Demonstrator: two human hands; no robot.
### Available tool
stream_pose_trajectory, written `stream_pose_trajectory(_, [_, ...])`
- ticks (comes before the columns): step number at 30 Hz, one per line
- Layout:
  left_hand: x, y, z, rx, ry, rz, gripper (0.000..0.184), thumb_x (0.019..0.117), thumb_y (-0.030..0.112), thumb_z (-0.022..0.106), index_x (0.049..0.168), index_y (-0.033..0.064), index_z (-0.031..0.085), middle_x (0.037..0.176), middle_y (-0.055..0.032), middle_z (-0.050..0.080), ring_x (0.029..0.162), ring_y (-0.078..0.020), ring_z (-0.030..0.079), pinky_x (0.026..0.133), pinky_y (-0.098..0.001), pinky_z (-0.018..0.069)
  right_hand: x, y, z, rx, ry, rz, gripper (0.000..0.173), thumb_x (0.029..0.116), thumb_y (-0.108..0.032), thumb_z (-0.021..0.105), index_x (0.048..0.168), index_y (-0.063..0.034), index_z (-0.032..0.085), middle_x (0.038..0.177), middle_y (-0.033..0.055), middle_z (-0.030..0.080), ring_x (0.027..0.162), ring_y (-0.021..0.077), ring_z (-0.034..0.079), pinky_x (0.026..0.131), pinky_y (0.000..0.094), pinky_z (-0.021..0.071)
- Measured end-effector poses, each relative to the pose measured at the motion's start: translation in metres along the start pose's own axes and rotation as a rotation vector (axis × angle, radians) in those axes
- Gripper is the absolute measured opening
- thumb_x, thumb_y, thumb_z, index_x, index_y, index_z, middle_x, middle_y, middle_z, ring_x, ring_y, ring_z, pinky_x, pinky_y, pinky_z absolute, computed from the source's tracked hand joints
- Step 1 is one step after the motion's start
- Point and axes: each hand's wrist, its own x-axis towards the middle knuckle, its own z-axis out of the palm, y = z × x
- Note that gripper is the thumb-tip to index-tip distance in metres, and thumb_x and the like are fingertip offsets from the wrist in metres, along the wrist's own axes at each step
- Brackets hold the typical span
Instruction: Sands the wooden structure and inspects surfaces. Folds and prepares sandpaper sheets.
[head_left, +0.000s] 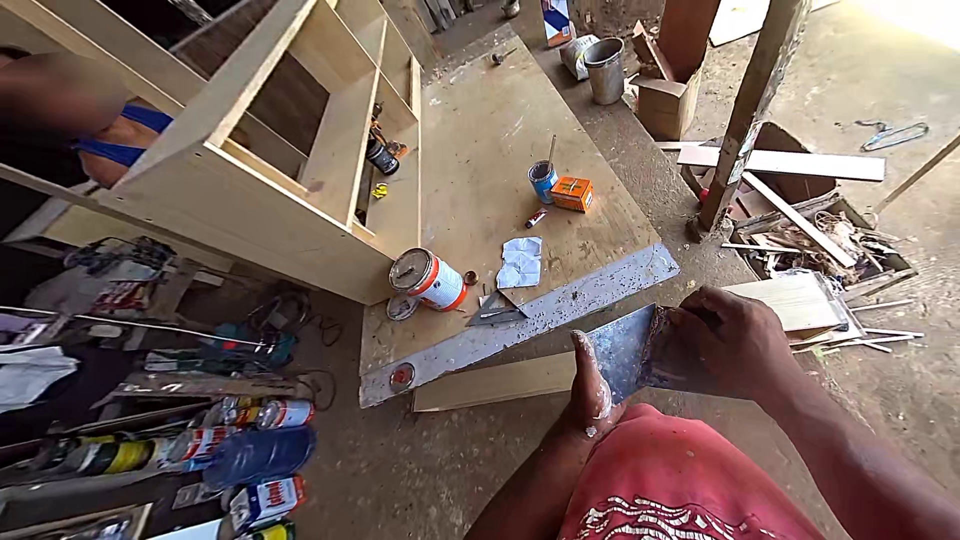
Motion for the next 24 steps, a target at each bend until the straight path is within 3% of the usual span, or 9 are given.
stream_pose_trajectory(3, [-0.003,0.000,0.002,0.118,0.007,-0.053,0.103,0.0908,0.085,0.023,0.150,0.0017,0.033,0.134,-0.0098,0.061,0.122,-0.0170,0.061,0.102,-0.0419,0.0540,0.002,-0.003,0.004,-0.054,-0.029,-0.070,0.037,0.0980,-0.047,0.056,0.090,-0.0145,0.072,0.078,0.0049,0.069,0.072,0.0242,0.069,0.061,0.0521,0.0519])
stream_pose_trajectory(5, [-0.005,0.007,0.008,0.180,0.016,-0.099,0.088,0.1010,0.066,0.003,0.151,0.0002,0.032,0.136,-0.0105,0.059,0.123,-0.0141,0.060,0.103,-0.0383,0.0532,0.005,-0.006,0.009,-0.034,-0.062,-0.110,0.037,0.0972,-0.046,0.056,0.090,-0.0140,0.072,0.079,0.0051,0.070,0.072,0.0243,0.069,0.061,0.0523,0.0521])
stream_pose_trajectory(8, [-0.007,0.010,0.013,0.191,-0.029,-0.164,0.079,0.1050,0.054,-0.003,0.149,0.0029,0.037,0.133,-0.0086,0.061,0.121,-0.0112,0.060,0.103,-0.0353,0.0520,0.005,-0.013,0.017,0.049,-0.092,-0.165,0.038,0.0961,-0.049,0.056,0.089,-0.0162,0.074,0.079,0.0013,0.071,0.072,0.0184,0.069,0.062,0.0483,0.0543])
stream_pose_trajectory(10, [-0.005,0.003,0.009,0.083,-0.100,-0.230,0.085,0.1010,0.065,-0.003,0.140,0.0108,0.049,0.122,-0.0053,0.068,0.111,-0.0141,0.066,0.092,-0.0363,0.0574,0.003,-0.017,0.021,0.096,-0.087,-0.214,0.040,0.0951,-0.051,0.056,0.088,-0.0166,0.075,0.079,0.0001,0.071,0.071,0.0159,0.069,0.061,0.0458,0.0549])
stream_pose_trajectory(13, [-0.002,-0.002,-0.007,0.037,-0.170,-0.275,0.090,0.0948,0.080,0.009,0.135,0.0128,0.055,0.114,-0.0079,0.071,0.102,-0.0211,0.070,0.079,-0.0404,0.0607,0.006,-0.014,0.017,0.237,-0.060,-0.246,0.035,0.0960,-0.043,0.059,0.092,-0.0124,0.076,0.082,-0.0019,0.072,0.072,0.0049,0.067,0.065,0.0313,0.0569])
stream_pose_trajectory(16, [-0.007,0.000,-0.029,0.004,-0.115,-0.194,0.041,0.1063,0.042,0.033,0.126,0.0140,0.056,0.109,-0.0039,0.072,0.099,-0.0169,0.070,0.084,-0.0370,0.0603,0.009,0.005,0.002,0.428,-0.010,-0.191,0.025,0.0982,-0.021,0.056,0.101,0.0000,0.070,0.086,-0.0011,0.069,0.075,-0.0065,0.061,0.069,0.0127,0.0531])
stream_pose_trajectory(19, [-0.016,0.003,-0.045,-0.062,0.186,-0.172,0.023,0.0968,0.006,0.048,0.119,0.0055,0.055,0.101,-0.0113,0.072,0.092,-0.0241,0.072,0.082,-0.0433,0.0604,0.008,0.035,-0.011,0.532,0.032,-0.072,0.023,0.0955,-0.009,0.057,0.111,0.0048,0.067,0.095,0.0005,0.071,0.083,-0.0026,0.066,0.077,0.0159,0.0569])
stream_pose_trajectory(21, [-0.020,0.004,-0.049,-0.006,0.304,-0.119,0.024,0.0976,-0.002,0.053,0.121,0.0028,0.055,0.100,-0.0104,0.072,0.090,-0.0220,0.072,0.082,-0.0417,0.0610,0.003,0.051,-0.011,0.606,0.076,-0.015,0.023,0.0927,-0.006,0.061,0.112,0.0038,0.069,0.097,-0.0006,0.074,0.084,0.0001,0.069,0.078,0.0188,0.0595])
stream_pose_trajectory(24, [-0.022,0.000,-0.056,0.145,0.259,0.027,0.037,0.0951,-0.004,0.061,0.131,-0.0029,0.052,0.112,-0.0142,0.070,0.100,-0.0228,0.071,0.091,-0.0418,0.0597,-0.003,0.054,-0.005,0.688,0.171,0.027,0.018,0.0901,-0.003,0.065,0.107,0.0016,0.070,0.094,-0.0023,0.075,0.083,0.0015,0.071,0.078,0.0194,0.0607])
